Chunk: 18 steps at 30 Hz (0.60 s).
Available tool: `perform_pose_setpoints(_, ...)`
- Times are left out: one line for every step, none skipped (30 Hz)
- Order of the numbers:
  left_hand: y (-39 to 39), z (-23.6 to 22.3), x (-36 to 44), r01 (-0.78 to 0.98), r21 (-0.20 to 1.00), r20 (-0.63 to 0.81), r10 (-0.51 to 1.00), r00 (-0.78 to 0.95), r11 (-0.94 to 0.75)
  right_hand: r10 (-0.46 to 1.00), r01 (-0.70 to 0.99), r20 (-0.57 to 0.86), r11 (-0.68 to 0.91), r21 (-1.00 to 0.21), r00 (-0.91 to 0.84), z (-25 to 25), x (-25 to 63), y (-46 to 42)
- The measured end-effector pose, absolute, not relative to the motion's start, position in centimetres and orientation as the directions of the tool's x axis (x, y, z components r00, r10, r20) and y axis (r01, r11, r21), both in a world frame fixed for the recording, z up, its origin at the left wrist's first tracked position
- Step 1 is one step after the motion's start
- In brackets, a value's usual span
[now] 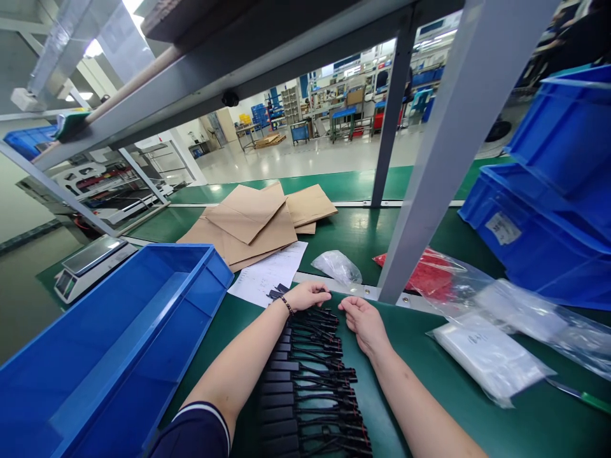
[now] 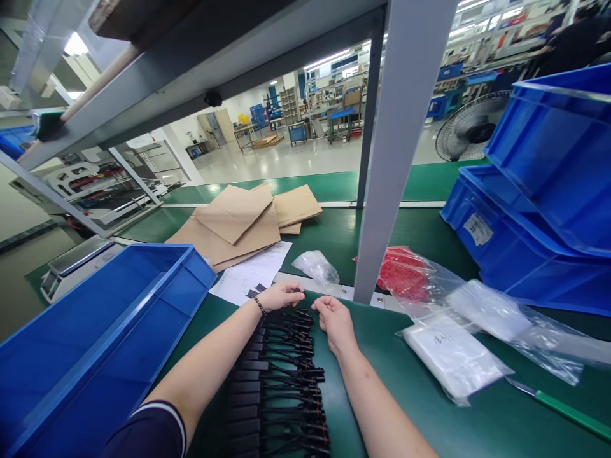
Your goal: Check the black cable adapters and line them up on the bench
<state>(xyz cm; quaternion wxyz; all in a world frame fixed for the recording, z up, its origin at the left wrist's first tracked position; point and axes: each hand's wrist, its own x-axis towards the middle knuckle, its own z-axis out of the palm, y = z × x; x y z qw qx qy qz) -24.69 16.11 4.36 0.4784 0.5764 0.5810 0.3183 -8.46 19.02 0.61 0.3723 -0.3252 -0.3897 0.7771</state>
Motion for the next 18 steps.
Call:
perform_pose_setpoints(16.1, 4.1, -24.3, 0.365, 0.922, -0.184, 0.976, 0.119, 0.129, 0.834, -0.32, -0.212, -0.412, -0.853, -0.51, 0.6, -8.5, 19.0)
perform_pose_setpoints(16.0, 3.9, -24.1, 0.365, 0.923, -0.177, 0.977, 0.117, 0.124, 0.836, -0.315, -0.208, -0.405, -0.859, -0.508, 0.6, -8.5, 18.9)
perform_pose_setpoints(16.0, 3.8, -23.8, 0.365, 0.924, -0.17, 0.979, 0.117, 0.117, 0.838, -0.31, -0.204, -0.397, -0.864, -0.506, 0.7, -8.4, 18.9)
perform_pose_setpoints(15.9, 3.7, -23.6, 0.366, 0.924, -0.161, 0.98, 0.119, 0.108, 0.84, -0.305, -0.2, -0.39, -0.869, -0.504, 0.7, -8.5, 18.8)
perform_pose_setpoints(15.9, 3.6, -23.4, 0.368, 0.925, -0.151, 0.981, 0.122, 0.096, 0.841, -0.3, -0.196, -0.383, -0.874, -0.503, 0.7, -8.5, 18.8)
perform_pose_setpoints(15.9, 3.7, -23.2, 0.372, 0.924, -0.139, 0.982, 0.126, 0.083, 0.843, -0.296, -0.192, -0.377, -0.878, -0.502, 0.7, -8.5, 18.8)
perform_pose_setpoints(15.9, 3.7, -23.1, 0.379, 0.923, -0.128, 0.983, 0.13, 0.07, 0.845, -0.293, -0.189, -0.37, -0.882, -0.499, 0.7, -8.5, 18.7)
perform_pose_setpoints(15.8, 3.8, -23.0, 0.389, 0.92, -0.117, 0.984, 0.135, 0.056, 0.848, -0.29, -0.186, -0.364, -0.885, -0.496, 0.8, -8.5, 18.7)
perform_pose_setpoints(15.8, 3.9, -23.0, 0.401, 0.915, -0.108, 0.984, 0.139, 0.043, 0.851, -0.287, -0.183, -0.357, -0.889, -0.492, 0.8, -8.5, 18.7)
perform_pose_setpoints(15.8, 4.0, -22.9, 0.416, 0.909, -0.1, 0.985, 0.143, 0.032, 0.855, -0.284, -0.18, -0.35, -0.893, -0.487, 0.8, -8.5, 18.7)
perform_pose_setpoints(15.7, 4.0, -22.9, 0.431, 0.902, -0.094, 0.985, 0.147, 0.022, 0.857, -0.28, -0.176, -0.342, -0.897, -0.483, 0.8, -8.5, 18.7)
perform_pose_setpoints(15.7, 4.1, -22.9, 0.446, 0.895, -0.091, 0.985, 0.149, 0.015, 0.86, -0.276, -0.173, -0.336, -0.901, -0.481, 0.8, -8.6, 18.7)
perform_pose_setpoints(15.6, 4.1, -22.9, 0.461, 0.887, -0.089, 0.985, 0.149, 0.01, 0.861, -0.271, -0.169, -0.329, -0.905, -0.48, 0.8, -8.6, 18.7)
perform_pose_setpoints(15.6, 4.1, -22.9, 0.474, 0.88, -0.088, 0.985, 0.145, 0.009, 0.863, -0.266, -0.166, -0.322, -0.909, -0.478, 0.8, -8.6, 18.6)
perform_pose_setpoints(15.5, 4.1, -22.9, 0.486, 0.874, -0.089, 0.986, 0.14, 0.01, 0.864, -0.262, -0.161, -0.314, -0.912, -0.476, 0.8, -8.6, 18.6)
perform_pose_setpoints(15.5, 4.0, -22.9, 0.496, 0.868, -0.09, 0.987, 0.134, 0.011, 0.866, -0.259, -0.156, -0.306, -0.916, -0.474, 0.8, -8.6, 18.6)
perform_pose_setpoints(15.4, 3.9, -22.9, 0.505, 0.863, -0.09, 0.988, 0.129, 0.013, 0.868, -0.256, -0.15, -0.298, -0.919, -0.472, 0.8, -8.6, 18.5)
perform_pose_setpoints(15.4, 3.9, -22.9, 0.51, 0.86, -0.089, 0.988, 0.126, 0.013, 0.87, -0.253, -0.145, -0.291, -0.923, -0.471, 0.8, -8.6, 18.5)
